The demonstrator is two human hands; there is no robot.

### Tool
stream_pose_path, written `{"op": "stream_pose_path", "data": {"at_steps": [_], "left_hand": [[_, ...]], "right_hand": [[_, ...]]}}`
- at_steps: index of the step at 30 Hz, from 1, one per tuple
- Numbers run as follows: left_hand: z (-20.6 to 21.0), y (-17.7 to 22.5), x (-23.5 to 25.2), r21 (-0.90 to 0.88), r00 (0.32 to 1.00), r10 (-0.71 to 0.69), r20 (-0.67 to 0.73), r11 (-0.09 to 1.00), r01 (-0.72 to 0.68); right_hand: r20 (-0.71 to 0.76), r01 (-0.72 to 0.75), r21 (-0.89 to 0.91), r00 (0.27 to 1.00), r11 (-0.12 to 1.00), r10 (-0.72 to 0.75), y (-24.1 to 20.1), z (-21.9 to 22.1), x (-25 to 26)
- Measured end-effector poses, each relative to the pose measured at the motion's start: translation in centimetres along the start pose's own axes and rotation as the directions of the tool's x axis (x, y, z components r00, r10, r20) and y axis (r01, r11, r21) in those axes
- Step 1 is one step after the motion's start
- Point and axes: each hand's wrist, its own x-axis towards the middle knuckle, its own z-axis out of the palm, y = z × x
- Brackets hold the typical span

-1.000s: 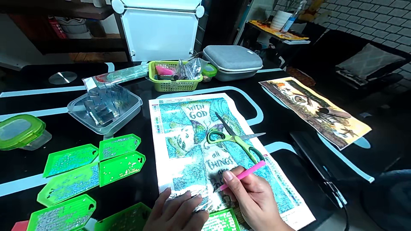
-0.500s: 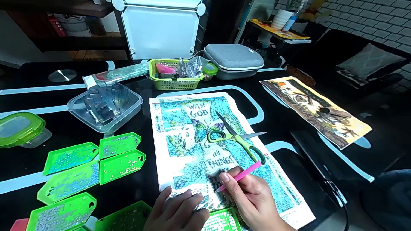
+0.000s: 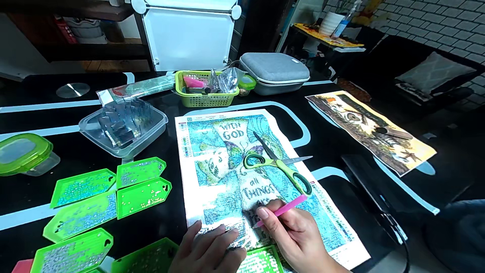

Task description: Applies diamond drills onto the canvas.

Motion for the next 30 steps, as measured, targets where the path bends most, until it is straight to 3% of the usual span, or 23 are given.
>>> {"op": "stream_pose_path", "data": {"at_steps": [4, 16, 23, 30], "left_hand": [[-0.06, 0.00, -0.03, 0.004, 1.000, 0.002, 0.004, 1.000, -0.002], [-0.05, 0.13, 0.06, -0.003, 1.000, -0.011, 0.007, 1.000, 0.011], [-0.07, 0.06, 0.01, 0.008, 1.000, -0.004, 0.013, 1.000, 0.004], [-0.03, 0.06, -0.01, 0.008, 1.000, -0.004, 0.009, 1.000, 0.004]], "right_hand": [[-0.033, -0.023, 0.090, 0.999, 0.996, 0.026, -0.21, -0.08, 0.03], [0.009, 0.030, -0.011, 1.000, 0.999, -0.030, 0.05, 0.06, -0.02], [-0.042, -0.024, 0.135, 0.999, 0.991, 0.030, -0.06, 0.06, 0.07], [0.005, 0.014, 0.050, 1.000, 0.999, -0.014, 0.06, 0.17, -0.07]]}}
